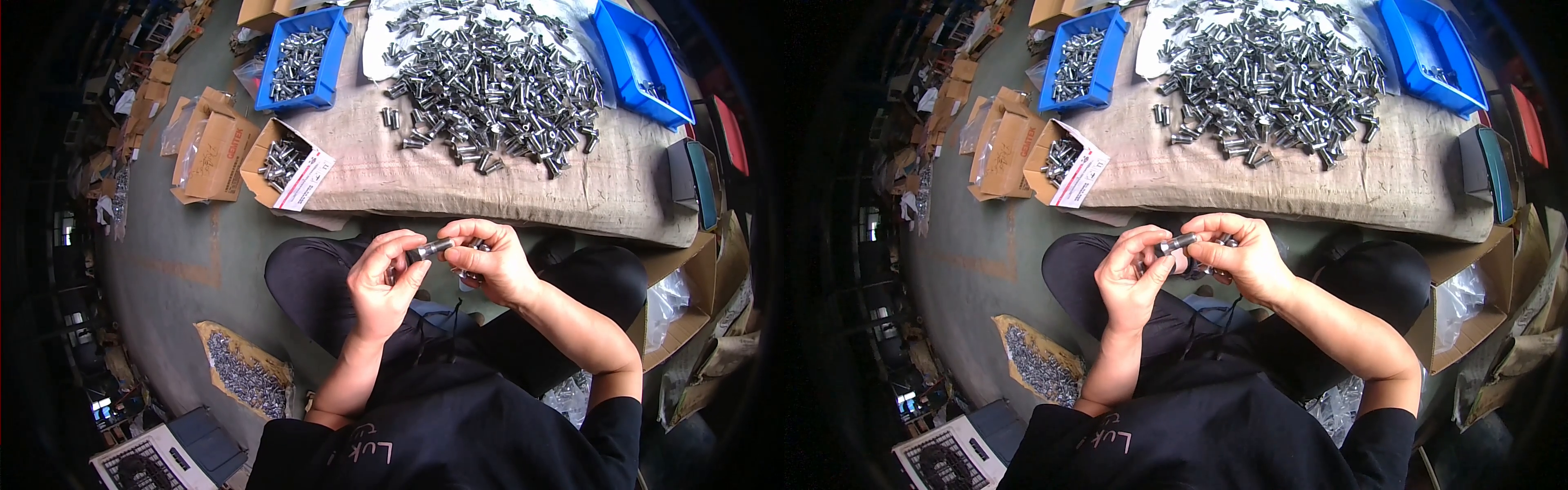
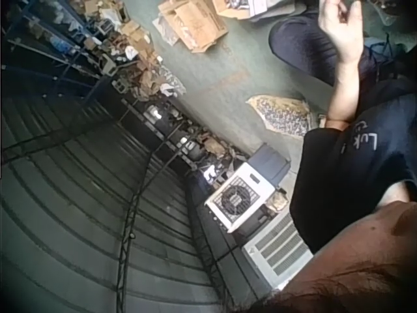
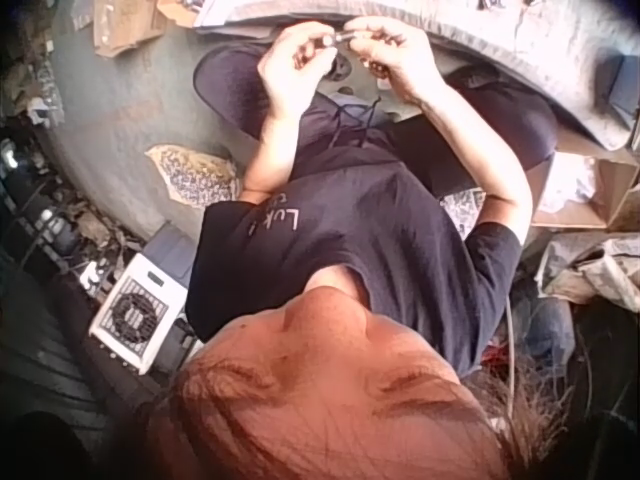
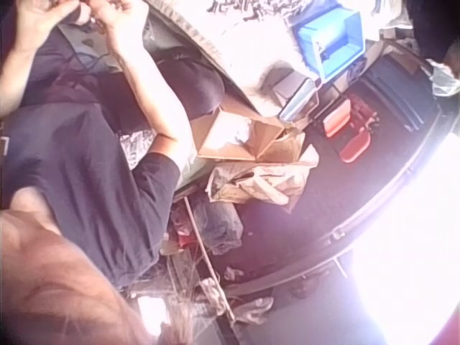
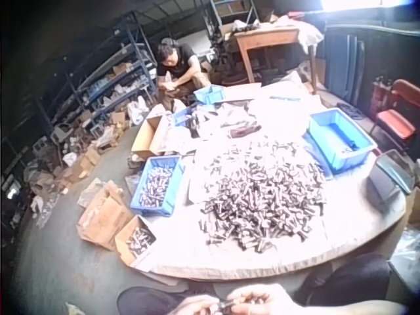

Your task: The person assembles and sorts small metal bolts, washers, and plastic caps by hand, placing them into bins and cardboard boxes.

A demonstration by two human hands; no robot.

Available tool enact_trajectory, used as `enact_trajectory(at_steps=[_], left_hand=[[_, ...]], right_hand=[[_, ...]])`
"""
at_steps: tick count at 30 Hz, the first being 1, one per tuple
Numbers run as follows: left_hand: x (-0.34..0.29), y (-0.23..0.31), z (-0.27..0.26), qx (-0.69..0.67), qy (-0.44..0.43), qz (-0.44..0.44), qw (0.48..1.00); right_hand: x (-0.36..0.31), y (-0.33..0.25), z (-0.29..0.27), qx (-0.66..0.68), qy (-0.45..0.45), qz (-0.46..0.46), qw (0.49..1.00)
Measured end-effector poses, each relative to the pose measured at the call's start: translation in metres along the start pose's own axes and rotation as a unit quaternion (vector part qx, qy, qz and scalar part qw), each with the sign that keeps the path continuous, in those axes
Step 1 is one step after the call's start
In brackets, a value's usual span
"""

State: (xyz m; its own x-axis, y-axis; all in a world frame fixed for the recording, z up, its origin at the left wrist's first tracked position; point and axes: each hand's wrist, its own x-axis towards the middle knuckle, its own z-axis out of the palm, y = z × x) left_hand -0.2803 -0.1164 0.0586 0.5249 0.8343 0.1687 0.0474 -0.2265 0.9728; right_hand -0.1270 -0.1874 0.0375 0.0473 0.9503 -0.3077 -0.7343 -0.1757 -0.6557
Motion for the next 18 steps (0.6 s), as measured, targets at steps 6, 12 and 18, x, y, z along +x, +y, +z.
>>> enact_trajectory(at_steps=[6, 12, 18], left_hand=[[-0.003, -0.002, 0.004, -0.101, 0.006, -0.042, 0.994], [0.004, -0.008, -0.004, -0.423, 0.035, -0.213, 0.88], [0.005, -0.006, 0.015, -0.398, 0.086, -0.142, 0.902]], right_hand=[[0.004, -0.003, -0.002, 0.058, -0.006, 0.071, 0.996], [0.005, -0.008, 0.001, 0.204, -0.002, 0.095, 0.974], [0.006, 0.007, -0.006, 0.065, -0.028, 0.18, 0.981]])
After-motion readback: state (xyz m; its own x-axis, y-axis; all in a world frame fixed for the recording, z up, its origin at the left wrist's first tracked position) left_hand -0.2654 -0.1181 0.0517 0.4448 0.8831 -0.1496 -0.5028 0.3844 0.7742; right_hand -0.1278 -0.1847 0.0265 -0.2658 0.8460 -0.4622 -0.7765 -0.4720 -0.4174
